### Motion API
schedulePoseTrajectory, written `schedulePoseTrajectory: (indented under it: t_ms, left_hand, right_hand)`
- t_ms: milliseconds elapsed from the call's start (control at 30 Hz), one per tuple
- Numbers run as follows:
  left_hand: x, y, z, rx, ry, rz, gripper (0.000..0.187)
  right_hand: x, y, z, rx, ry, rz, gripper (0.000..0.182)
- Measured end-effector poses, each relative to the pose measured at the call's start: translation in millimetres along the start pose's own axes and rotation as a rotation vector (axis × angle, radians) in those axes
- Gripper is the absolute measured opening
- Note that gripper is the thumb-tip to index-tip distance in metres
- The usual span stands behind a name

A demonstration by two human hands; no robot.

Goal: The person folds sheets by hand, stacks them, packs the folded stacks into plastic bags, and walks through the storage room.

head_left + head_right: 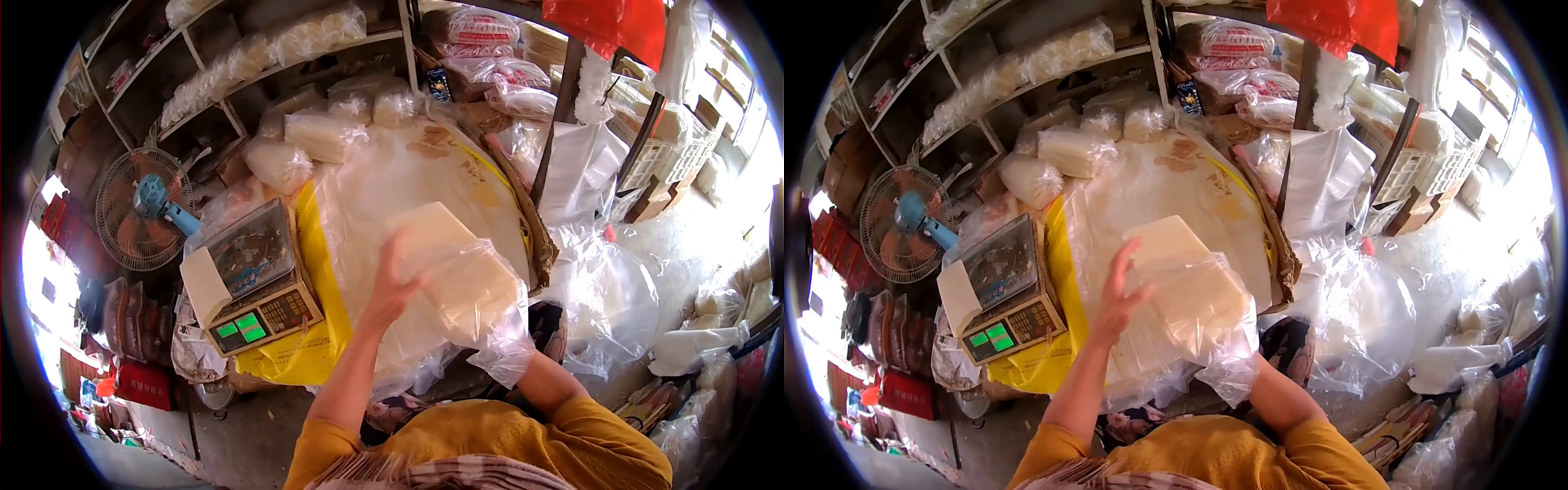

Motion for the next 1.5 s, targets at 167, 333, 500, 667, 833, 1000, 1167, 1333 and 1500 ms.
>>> schedulePoseTrajectory:
  t_ms: [167,333,500,667,833,1000,1167,1333,1500]
  left_hand:
    - [11,21,13,0.157,0.275,-0.124,0.032]
    - [66,14,-9,-0.178,-0.364,-0.518,0.021]
    - [145,-11,-20,-0.227,0.017,-0.632,0.018]
    - [233,-48,-13,-0.029,0.415,-0.634,0.019]
    - [140,-22,-2,0.125,0.334,-0.442,0.020]
    - [131,-24,15,0.073,0.133,-0.329,0.021]
    - [139,9,-3,0.027,0.521,-0.204,0.021]
    - [-11,138,-47,-0.122,0.646,0.345,0.020]
    - [-127,102,-36,0.093,0.561,0.818,0.020]
  right_hand:
    - [19,23,25,-0.027,-0.089,-0.096,0.034]
    - [39,81,-18,-0.299,-0.485,-0.036,0.031]
    - [61,104,-27,-0.587,-1.627,-0.427,0.023]
    - [46,106,-80,-0.539,-1.916,-0.370,0.019]
    - [37,140,-133,-0.342,-2.167,-0.207,0.020]
    - [28,122,-86,-0.111,-2.191,-0.268,0.026]
    - [51,98,-13,-0.183,-1.384,-0.389,0.027]
    - [90,102,70,-0.190,-1.163,-0.571,0.028]
    - [71,62,94,0.133,-2.002,-0.973,0.026]
Point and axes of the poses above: each hand's wrist, its own y-axis towards the middle knuckle, its own z-axis out of the palm, x = y × z, the point moved 7 cm from there along y, towards the middle knuckle, and after that the axes turned 2 degrees about x, right-handed, at the moved point
